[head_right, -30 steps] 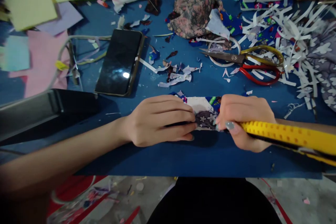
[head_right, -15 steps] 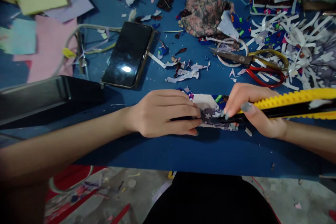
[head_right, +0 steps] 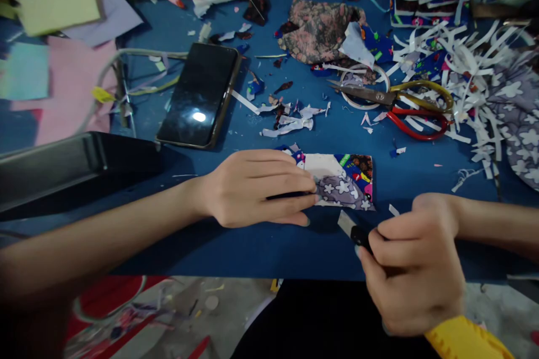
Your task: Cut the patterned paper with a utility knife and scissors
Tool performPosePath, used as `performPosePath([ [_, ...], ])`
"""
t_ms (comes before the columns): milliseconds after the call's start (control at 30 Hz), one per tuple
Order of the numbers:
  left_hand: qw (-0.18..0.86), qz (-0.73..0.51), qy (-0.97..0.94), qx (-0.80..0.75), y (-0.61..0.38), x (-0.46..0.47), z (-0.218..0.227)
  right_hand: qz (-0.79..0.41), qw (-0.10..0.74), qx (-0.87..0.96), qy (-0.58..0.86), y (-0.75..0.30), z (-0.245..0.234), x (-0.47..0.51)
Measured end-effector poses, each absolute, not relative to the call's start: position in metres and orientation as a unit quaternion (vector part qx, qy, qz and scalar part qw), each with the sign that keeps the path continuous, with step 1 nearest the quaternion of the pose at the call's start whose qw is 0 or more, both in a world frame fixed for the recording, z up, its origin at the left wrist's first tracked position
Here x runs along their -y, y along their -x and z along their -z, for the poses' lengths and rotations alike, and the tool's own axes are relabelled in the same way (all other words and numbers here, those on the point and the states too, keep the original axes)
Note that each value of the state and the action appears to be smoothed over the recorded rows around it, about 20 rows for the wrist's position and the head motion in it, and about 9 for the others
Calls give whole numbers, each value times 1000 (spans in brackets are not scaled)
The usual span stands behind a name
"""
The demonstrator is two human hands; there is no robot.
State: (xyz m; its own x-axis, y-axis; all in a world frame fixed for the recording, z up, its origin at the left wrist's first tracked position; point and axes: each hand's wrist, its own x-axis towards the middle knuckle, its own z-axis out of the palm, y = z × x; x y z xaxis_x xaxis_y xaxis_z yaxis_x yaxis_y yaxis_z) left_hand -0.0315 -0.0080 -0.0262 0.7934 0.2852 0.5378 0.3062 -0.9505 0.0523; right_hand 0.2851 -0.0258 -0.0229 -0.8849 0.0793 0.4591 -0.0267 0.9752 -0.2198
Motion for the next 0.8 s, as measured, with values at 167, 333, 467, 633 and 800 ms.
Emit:
performPosePath([
  [167,18,272,948,163,32,8,25,-99,252,962,-34,-295,27,41],
  [333,14,284,945,161,31,8,25,-93,245,961,-90,-279,21,17],
  [467,22,295,942,161,31,7,25,-67,241,949,-192,-269,18,-1],
  [633,24,292,942,164,31,8,25,-25,241,943,-230,-266,23,-6],
  [800,22,287,943,165,30,8,26,11,305,914,-267,-252,26,-14],
])
